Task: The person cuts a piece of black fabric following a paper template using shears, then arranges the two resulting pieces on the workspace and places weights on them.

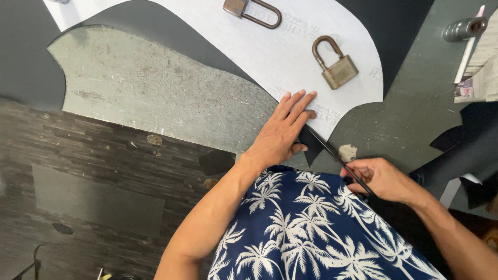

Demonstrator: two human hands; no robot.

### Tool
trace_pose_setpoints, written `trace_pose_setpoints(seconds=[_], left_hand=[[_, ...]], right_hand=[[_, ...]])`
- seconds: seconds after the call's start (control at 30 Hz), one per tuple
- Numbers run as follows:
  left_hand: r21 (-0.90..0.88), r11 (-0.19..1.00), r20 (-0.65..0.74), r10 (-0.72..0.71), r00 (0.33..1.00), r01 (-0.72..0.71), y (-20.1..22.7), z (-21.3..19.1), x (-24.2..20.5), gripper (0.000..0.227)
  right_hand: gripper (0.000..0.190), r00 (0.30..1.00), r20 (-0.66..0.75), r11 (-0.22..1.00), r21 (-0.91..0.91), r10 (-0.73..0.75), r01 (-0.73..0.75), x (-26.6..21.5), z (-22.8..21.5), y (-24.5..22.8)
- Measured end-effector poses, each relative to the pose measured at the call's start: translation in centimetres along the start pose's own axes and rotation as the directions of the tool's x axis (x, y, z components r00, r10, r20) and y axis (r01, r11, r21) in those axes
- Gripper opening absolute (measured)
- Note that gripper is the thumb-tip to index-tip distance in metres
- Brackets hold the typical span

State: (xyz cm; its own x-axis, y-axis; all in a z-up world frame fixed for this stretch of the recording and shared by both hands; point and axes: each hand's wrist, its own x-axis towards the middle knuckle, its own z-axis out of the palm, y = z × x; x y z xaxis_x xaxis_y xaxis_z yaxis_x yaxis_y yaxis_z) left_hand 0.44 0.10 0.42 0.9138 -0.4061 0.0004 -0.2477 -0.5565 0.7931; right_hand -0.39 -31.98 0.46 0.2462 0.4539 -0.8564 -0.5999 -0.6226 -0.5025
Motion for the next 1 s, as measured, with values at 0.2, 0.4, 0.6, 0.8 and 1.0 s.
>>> trace_pose_setpoints(seconds=[0.2, 0.4, 0.6, 0.8, 1.0], left_hand=[[0.029, 0.999, 0.026, -0.021, 0.999, 0.02, 0.4, 0.1, 0.1, 0.087], [0.021, 0.998, -0.059, -0.063, 0.996, 0.064, 1.5, 0.0, -0.3, 0.084], [-0.549, 0.719, -0.312, -0.65, 0.693, 0.427, 3.2, 2.5, -3.0, 0.04], [-0.867, 0.163, 0.179, -0.779, 0.6, 0.471, 0.9, 5.3, -3.1, 0.031], [-0.843, 0.185, 0.216, -0.743, 0.633, 0.504, -0.5, 7.0, -3.0, 0.027]], right_hand=[[0.032, 0.998, -0.054, 0.989, -0.142, 0.044, -0.051, 0.5, 0.2, -1.4], [0.029, 0.999, -0.025, 0.996, -0.082, 0.031, -0.033, 0.3, 0.5, -1.8], [0.029, 1.0, 0.002, 0.998, -0.067, -0.009, 0.009, 0.4, 0.2, -1.3], [0.029, 0.999, 0.002, 0.995, -0.092, 0.042, -0.041, 0.5, 0.0, -1.8], [0.029, 0.999, 0.051, 1.0, -0.011, -0.002, 0.003, 0.7, 0.0, -2.5]])
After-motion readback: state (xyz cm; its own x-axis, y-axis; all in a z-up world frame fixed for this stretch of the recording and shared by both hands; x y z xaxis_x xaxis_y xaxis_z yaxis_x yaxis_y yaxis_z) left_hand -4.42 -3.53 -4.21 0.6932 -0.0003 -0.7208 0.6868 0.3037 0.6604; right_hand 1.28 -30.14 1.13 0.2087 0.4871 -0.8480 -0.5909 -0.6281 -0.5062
